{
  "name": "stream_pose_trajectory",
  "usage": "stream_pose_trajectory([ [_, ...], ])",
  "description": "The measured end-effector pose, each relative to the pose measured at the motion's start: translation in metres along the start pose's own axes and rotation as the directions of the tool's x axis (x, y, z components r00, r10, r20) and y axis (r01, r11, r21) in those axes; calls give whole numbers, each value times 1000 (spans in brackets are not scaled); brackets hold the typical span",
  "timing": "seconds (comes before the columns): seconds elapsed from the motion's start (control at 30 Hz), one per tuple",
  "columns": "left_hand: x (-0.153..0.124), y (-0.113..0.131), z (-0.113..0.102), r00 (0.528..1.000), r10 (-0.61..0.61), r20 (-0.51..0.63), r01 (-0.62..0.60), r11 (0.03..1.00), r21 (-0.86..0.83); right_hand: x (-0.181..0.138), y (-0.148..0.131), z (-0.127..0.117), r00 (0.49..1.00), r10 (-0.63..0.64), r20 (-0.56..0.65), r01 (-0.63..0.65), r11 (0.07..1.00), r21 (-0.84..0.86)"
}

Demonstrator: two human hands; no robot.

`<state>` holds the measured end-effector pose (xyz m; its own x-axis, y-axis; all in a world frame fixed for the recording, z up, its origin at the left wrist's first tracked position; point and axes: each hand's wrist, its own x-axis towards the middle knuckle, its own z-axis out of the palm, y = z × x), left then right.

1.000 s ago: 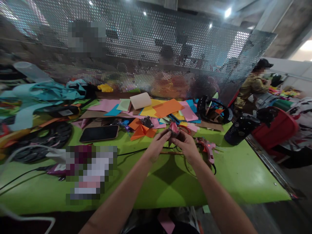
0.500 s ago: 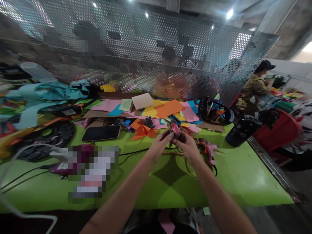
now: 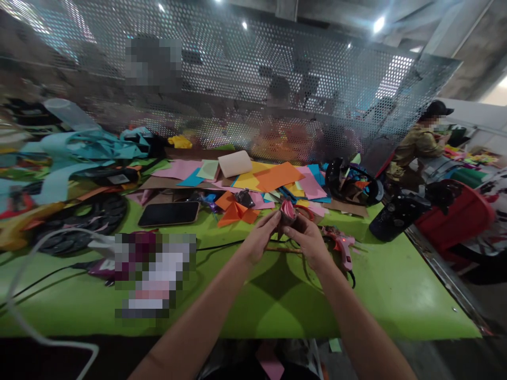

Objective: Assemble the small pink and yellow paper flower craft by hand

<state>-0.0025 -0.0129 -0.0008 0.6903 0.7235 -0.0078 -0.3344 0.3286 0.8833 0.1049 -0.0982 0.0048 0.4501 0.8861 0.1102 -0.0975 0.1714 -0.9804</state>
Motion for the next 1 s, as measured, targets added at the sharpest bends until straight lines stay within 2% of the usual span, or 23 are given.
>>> stream_pose_trajectory([
  [0.13,0,2,1,999,-19,-30,19,1000,7,0,2,0,1000,-1,6,1,1000,1],
  [0.33,1,-1,0,998,5,64,-6,1000,22,-1,0,0,1000,-17,20,17,1000,-14],
  [0.43,2,-1,-2,1000,12,23,-13,999,41,1,0,0,1000,-28,7,29,999,-21],
  [0.57,4,3,-5,999,38,18,-39,998,56,6,-1,1,993,-95,-73,92,995,-44],
  [0.67,8,6,-7,993,67,-100,-53,989,136,10,-8,-4,985,-115,-132,107,992,-63],
  [0.77,10,8,-7,988,64,-140,-42,987,158,13,-25,-18,962,-180,-207,142,973,-185],
  [0.83,8,9,-7,987,73,-143,-50,986,161,17,-40,-36,923,-258,-287,158,931,-330],
  [0.9,7,10,-6,985,79,-155,-53,985,164,26,-55,-60,870,-320,-375,147,894,-424],
  [1.0,4,11,-5,985,73,-159,-48,986,158,49,-73,-102,808,-342,-480,82,871,-484],
])
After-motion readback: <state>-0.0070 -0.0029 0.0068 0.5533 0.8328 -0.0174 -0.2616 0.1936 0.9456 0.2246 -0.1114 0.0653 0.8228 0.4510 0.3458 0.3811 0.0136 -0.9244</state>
